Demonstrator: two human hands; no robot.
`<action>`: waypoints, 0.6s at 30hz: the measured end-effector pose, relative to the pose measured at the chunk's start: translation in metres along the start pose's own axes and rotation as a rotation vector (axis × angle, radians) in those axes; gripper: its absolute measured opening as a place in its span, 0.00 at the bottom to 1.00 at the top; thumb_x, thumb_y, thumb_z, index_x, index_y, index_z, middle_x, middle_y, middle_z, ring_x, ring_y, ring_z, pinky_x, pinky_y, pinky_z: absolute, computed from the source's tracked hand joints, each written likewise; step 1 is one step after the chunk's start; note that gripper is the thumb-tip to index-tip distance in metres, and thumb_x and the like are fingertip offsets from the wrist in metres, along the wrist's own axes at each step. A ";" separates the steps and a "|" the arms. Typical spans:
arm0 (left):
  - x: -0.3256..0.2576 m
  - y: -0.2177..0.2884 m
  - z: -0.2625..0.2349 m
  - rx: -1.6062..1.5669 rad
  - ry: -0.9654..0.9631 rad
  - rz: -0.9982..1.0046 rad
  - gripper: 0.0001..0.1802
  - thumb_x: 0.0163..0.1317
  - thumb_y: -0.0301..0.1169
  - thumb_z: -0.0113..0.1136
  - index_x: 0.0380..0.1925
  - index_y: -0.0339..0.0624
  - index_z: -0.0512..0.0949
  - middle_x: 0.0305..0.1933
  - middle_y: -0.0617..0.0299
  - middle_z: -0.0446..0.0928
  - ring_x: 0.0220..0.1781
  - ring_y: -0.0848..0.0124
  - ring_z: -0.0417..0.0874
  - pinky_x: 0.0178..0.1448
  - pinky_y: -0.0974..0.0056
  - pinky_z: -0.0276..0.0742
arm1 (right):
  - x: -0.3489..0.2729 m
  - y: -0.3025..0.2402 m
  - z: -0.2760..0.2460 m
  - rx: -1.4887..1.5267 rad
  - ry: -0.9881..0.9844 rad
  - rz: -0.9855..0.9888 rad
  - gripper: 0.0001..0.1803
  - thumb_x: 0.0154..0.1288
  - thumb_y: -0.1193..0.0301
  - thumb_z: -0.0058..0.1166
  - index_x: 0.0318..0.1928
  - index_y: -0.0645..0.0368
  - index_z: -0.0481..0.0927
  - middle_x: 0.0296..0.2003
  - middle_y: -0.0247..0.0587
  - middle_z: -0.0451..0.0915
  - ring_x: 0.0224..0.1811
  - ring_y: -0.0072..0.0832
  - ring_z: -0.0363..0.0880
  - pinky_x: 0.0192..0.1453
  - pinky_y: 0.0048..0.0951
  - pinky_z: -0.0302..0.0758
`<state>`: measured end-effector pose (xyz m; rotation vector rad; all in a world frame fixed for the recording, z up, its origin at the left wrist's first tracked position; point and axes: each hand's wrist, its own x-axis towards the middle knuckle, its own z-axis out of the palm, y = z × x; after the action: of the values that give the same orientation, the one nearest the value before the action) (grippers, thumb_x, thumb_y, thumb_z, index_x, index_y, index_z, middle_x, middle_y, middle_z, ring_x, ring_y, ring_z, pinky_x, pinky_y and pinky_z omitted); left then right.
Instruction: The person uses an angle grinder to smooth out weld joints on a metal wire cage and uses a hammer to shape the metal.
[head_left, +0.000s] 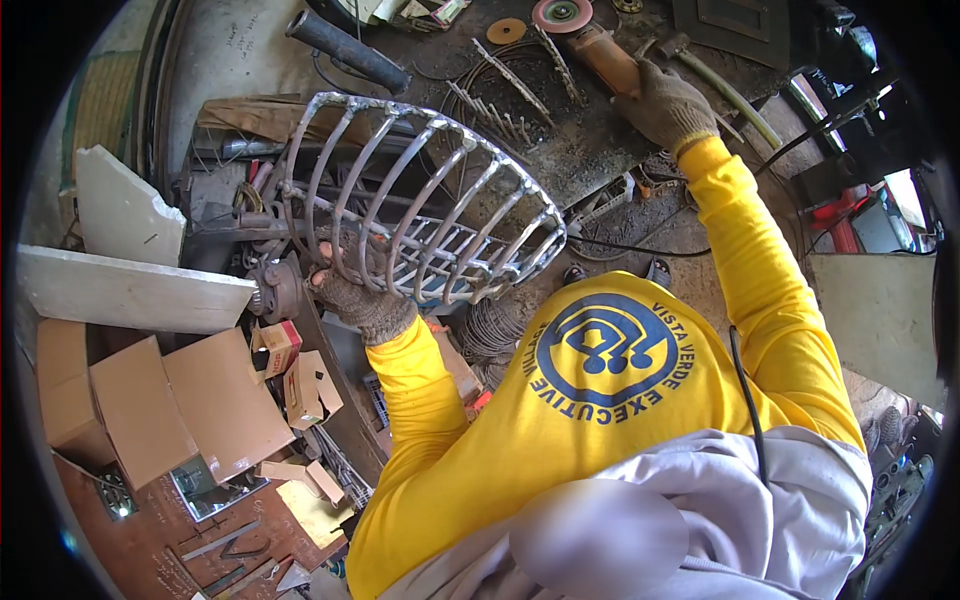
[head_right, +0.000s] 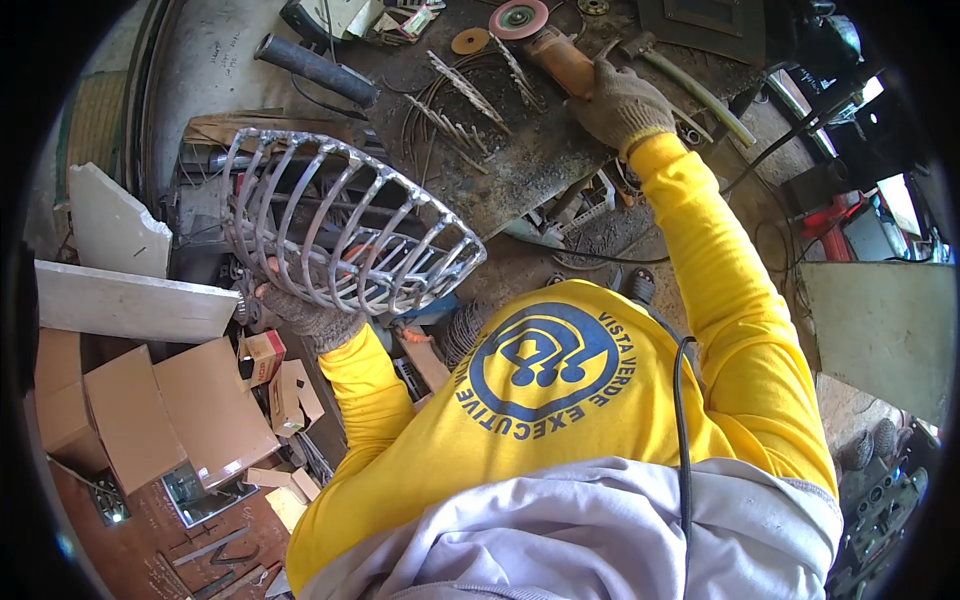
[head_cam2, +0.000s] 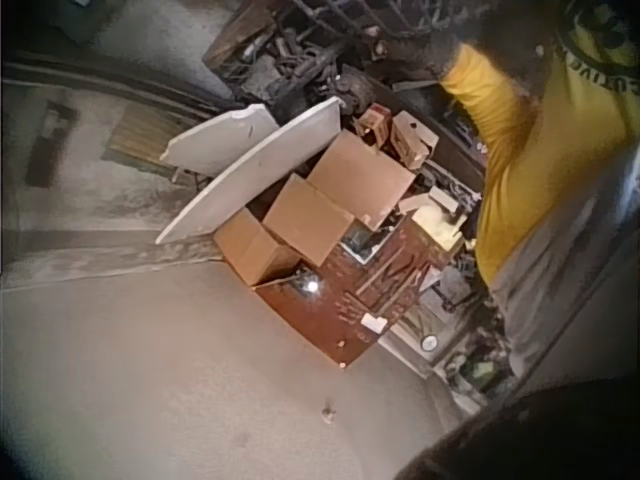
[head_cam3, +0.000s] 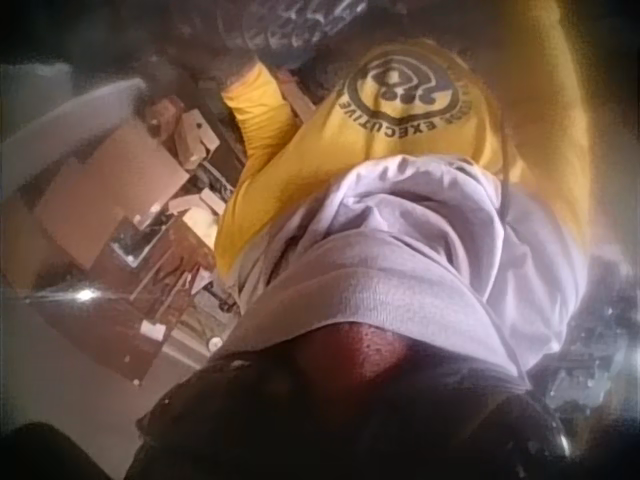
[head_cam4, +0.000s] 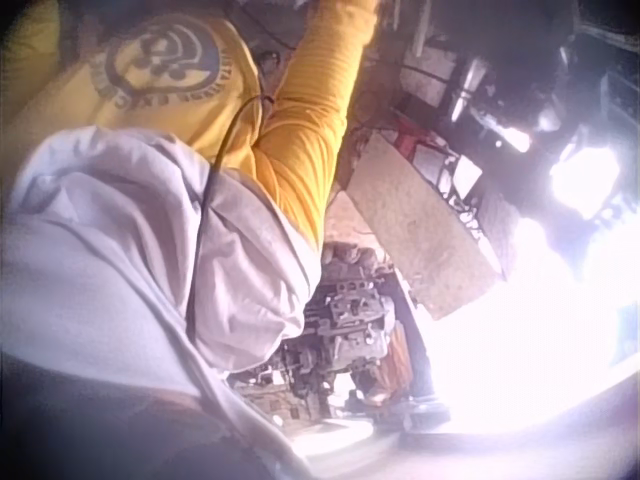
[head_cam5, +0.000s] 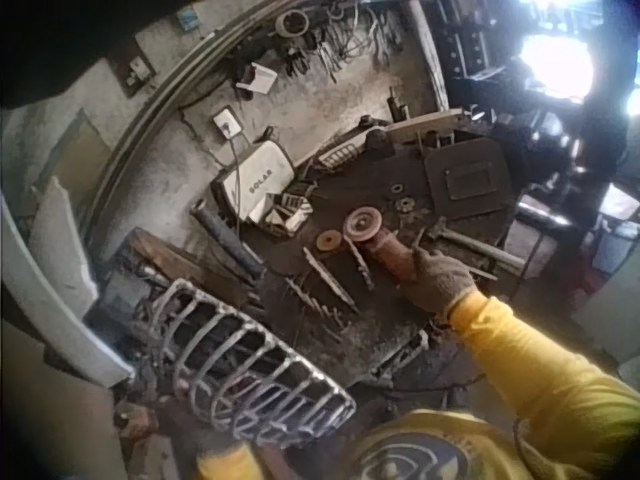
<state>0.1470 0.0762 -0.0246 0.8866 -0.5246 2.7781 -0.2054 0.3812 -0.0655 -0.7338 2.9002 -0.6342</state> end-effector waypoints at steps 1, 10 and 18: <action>-0.007 0.008 0.002 0.492 0.105 0.049 0.33 0.72 0.60 0.46 0.74 0.65 0.64 0.80 0.74 0.56 0.84 0.58 0.44 0.80 0.32 0.23 | -0.005 0.001 -0.002 0.004 -0.001 -0.007 0.38 0.59 0.47 0.61 0.63 0.57 0.72 0.56 0.58 0.79 0.57 0.50 0.80 0.60 0.46 0.77; -0.020 0.010 -0.016 1.190 0.413 0.611 0.28 0.64 0.42 0.65 0.61 0.43 0.73 0.58 0.42 0.80 0.54 0.43 0.84 0.53 0.33 0.84 | -0.031 0.014 0.005 0.072 0.031 -0.029 0.40 0.57 0.53 0.63 0.68 0.52 0.65 0.46 0.57 0.83 0.48 0.53 0.83 0.49 0.50 0.79; -0.018 0.006 -0.007 1.648 0.551 0.837 0.24 0.65 0.48 0.65 0.48 0.40 0.74 0.52 0.56 0.81 0.49 0.67 0.85 0.50 0.62 0.86 | -0.033 0.016 0.016 0.048 0.006 0.054 0.43 0.59 0.55 0.60 0.73 0.51 0.61 0.45 0.58 0.84 0.47 0.52 0.84 0.49 0.50 0.79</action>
<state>0.1560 0.0725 -0.0418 -0.2255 2.1436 3.4582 -0.1806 0.4038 -0.0873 -0.6470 2.8885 -0.6979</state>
